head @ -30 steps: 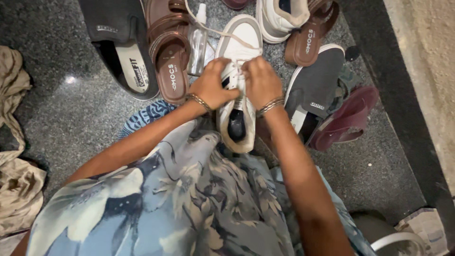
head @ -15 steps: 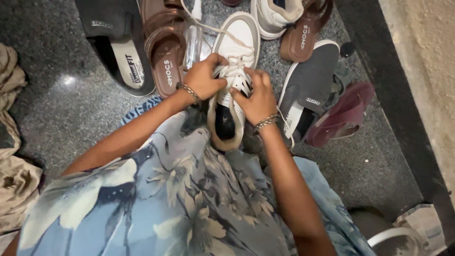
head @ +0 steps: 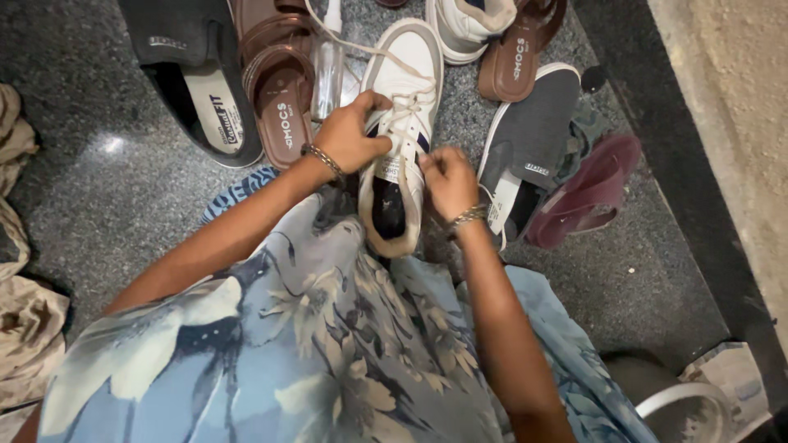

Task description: The person is cleaning a pair of white sneakers. They use a cloth to wipe the shoes and a spray bottle to apply a cleaning solution. The person also unties and reties the shoelaces.

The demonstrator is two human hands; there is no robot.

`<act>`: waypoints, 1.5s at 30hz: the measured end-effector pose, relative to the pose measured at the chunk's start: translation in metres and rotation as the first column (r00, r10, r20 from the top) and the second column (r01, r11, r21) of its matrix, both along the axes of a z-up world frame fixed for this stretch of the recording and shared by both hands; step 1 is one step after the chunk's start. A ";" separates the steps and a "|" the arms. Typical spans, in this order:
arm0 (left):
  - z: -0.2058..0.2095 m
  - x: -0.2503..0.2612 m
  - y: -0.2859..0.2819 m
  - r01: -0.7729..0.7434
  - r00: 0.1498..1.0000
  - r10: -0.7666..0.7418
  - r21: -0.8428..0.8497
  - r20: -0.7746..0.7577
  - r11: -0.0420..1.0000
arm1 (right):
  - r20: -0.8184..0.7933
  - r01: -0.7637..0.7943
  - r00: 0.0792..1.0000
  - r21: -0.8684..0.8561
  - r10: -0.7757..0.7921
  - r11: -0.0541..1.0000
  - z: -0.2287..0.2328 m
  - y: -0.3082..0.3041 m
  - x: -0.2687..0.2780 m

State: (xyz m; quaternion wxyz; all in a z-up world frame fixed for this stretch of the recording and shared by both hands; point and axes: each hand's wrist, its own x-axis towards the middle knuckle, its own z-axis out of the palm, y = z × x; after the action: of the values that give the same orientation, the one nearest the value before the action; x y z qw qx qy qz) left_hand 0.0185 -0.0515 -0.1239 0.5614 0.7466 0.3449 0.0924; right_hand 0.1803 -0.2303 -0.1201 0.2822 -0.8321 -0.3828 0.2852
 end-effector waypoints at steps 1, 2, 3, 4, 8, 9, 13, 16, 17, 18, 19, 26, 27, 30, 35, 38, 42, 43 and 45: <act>0.004 -0.001 0.000 0.011 1.000 -0.011 0.018 0.017 1.000 | -0.195 0.044 0.979 -0.105 -0.064 0.994 0.000 -0.007 0.005; 0.009 -0.002 -0.001 0.022 0.999 -0.023 0.036 0.034 0.999 | -0.374 0.065 0.916 -0.214 -0.144 0.975 0.000 -0.014 0.011; 0.014 -0.002 -0.003 0.025 0.998 -0.035 0.214 0.043 0.977 | -0.370 0.031 0.922 -0.223 -0.115 0.974 0.001 -0.020 0.016; 0.020 0.000 -0.007 0.026 0.998 -0.048 0.385 0.050 0.922 | -0.367 -0.002 0.926 -0.232 -0.085 0.973 0.003 -0.024 0.021; 0.051 0.018 -0.020 0.236 0.965 -0.249 0.687 -0.083 0.687 | -0.540 -0.136 0.830 0.045 0.139 0.990 0.024 -0.021 0.025; 0.059 0.022 -0.021 0.310 0.942 -0.315 0.663 -0.117 0.681 | -0.659 -0.069 0.749 0.022 0.066 0.997 0.033 -0.014 0.024; 0.075 0.021 -0.008 0.377 0.926 -0.360 0.350 -0.115 0.858 | -0.822 -0.084 0.564 0.040 0.080 0.996 0.096 0.005 0.032; 0.064 -0.002 0.020 0.046 0.990 -0.064 0.142 0.127 0.989 | -0.721 -0.089 0.677 0.116 0.146 0.989 0.141 0.013 0.046; 0.056 -0.011 0.032 -0.068 0.960 0.065 0.000 0.273 0.998 | -0.673 -0.059 0.727 0.137 0.137 0.989 0.151 0.014 0.052; 0.045 -0.022 0.045 -0.156 0.895 0.206 -0.155 0.395 0.975 | -0.621 -0.037 0.776 0.131 0.111 0.991 0.157 0.014 0.057; 0.033 -0.033 0.059 -0.228 0.880 0.301 -0.230 0.366 0.946 | -0.564 -0.016 0.821 0.124 0.083 0.992 0.160 0.013 0.063; -0.058 -0.131 0.150 -0.711 0.511 0.852 -0.499 0.120 0.496 | -0.371 -0.128 0.918 0.060 0.141 0.990 0.115 0.016 0.089; -0.067 -0.143 0.159 -0.766 0.515 0.851 -0.390 0.102 0.511 | -0.294 -0.182 0.940 -0.012 0.171 0.983 0.109 0.018 0.090; -0.082 -0.149 0.185 -0.669 0.593 0.784 0.654 0.185 0.351 | -0.129 -0.307 0.949 -0.172 0.287 0.936 0.094 0.027 0.083; -0.048 -0.077 0.239 -0.152 0.721 0.596 0.758 -0.354 0.635 | -0.026 -0.385 0.921 -0.233 0.390 0.893 0.098 0.055 0.065; -0.023 -0.033 0.251 -0.022 0.819 0.449 0.762 -0.357 0.647 | 0.004 -0.348 0.936 -0.140 0.352 0.927 0.097 0.050 0.066; -0.022 -0.014 0.249 0.227 0.716 0.148 0.428 -0.682 0.875 | -0.018 -0.217 0.976 -0.163 0.218 0.962 0.082 0.005 0.073; -0.024 -0.019 0.248 0.168 0.779 0.217 0.529 -0.589 0.832 | -0.015 -0.177 0.984 -0.185 0.177 0.967 0.078 -0.007 0.074; -0.028 -0.025 0.245 -0.078 0.879 0.351 0.631 -0.322 0.772 | -0.026 -0.102 0.995 -0.211 0.098 0.972 0.071 -0.032 0.078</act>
State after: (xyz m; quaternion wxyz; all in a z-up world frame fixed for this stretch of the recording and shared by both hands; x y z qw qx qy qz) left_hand -0.0064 0.1937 -0.1519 0.1925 0.8413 0.4955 0.0981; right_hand 0.2583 -0.2620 -0.0490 0.1803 -0.8349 -0.3895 0.3446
